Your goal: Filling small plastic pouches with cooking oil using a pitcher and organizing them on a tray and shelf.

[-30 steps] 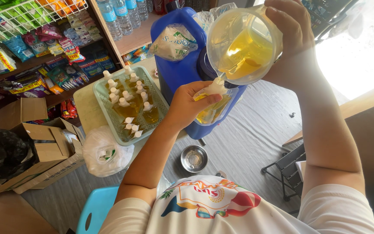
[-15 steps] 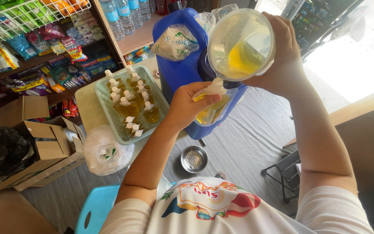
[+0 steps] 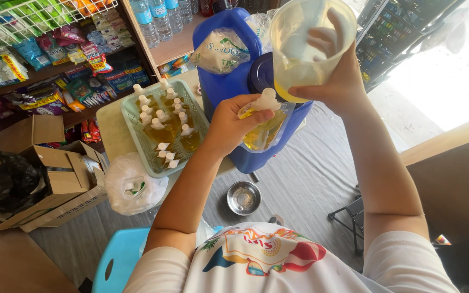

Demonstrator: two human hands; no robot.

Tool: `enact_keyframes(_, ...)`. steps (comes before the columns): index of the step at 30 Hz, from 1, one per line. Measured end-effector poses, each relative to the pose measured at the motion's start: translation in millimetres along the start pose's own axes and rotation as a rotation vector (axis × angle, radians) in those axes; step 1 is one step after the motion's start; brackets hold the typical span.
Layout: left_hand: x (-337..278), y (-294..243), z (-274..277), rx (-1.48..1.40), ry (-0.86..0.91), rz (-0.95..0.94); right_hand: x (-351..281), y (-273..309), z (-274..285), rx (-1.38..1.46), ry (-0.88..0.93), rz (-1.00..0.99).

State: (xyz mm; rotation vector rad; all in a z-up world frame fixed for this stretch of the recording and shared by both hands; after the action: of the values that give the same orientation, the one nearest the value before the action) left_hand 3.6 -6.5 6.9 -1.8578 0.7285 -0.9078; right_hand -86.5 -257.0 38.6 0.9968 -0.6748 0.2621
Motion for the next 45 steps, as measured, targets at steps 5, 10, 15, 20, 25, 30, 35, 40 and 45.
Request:
enact_keyframes(5,0,1,5,-0.036,-0.020,0.020,3,-33,-2,0.291,-0.019,-0.132)
enact_keyframes(10,-12,-3,9,-0.055,-0.045,0.026,-1,-33,-9,0.359,0.000,-0.057)
enact_keyframes(15,-33,1,22,-0.051,-0.137,-0.039,-30,15,-30,0.038,-0.475,0.088)
enact_keyframes(20,-61,-15,35,0.160,-0.187,-0.113,-126,7,-114,0.160,-0.561,0.064)
enact_keyframes(25,-91,-6,53,0.223,-0.299,-0.126,-166,-1,-197,0.331,0.066,-0.222)
enact_keyframes(30,-119,-6,70,0.279,-0.477,-0.197,-176,-34,-226,0.203,0.484,-0.367)
enact_keyframes(35,-146,-2,100,0.424,-0.608,-0.210,-180,-51,-244,0.273,0.472,-0.417)
enact_keyframes(40,-169,-10,140,0.417,-0.655,-0.183,-181,-63,-283,0.336,0.422,-0.480)
enact_keyframes(45,-180,-21,176,0.424,-0.588,-0.216,-171,-62,-338,0.325,0.403,-0.511)
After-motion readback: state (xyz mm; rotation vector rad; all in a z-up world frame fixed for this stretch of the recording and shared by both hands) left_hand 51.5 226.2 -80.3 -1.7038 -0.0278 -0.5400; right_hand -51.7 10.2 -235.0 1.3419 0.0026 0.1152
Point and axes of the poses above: each hand's wrist, its own x-axis towards the middle knuckle, its own z-axis out of the back of the hand, y = z × x, the point moved 1 cm from there along x, towards the middle knuckle, and after that the axes turned 4 degrees about -x, right-handed, at the moved point
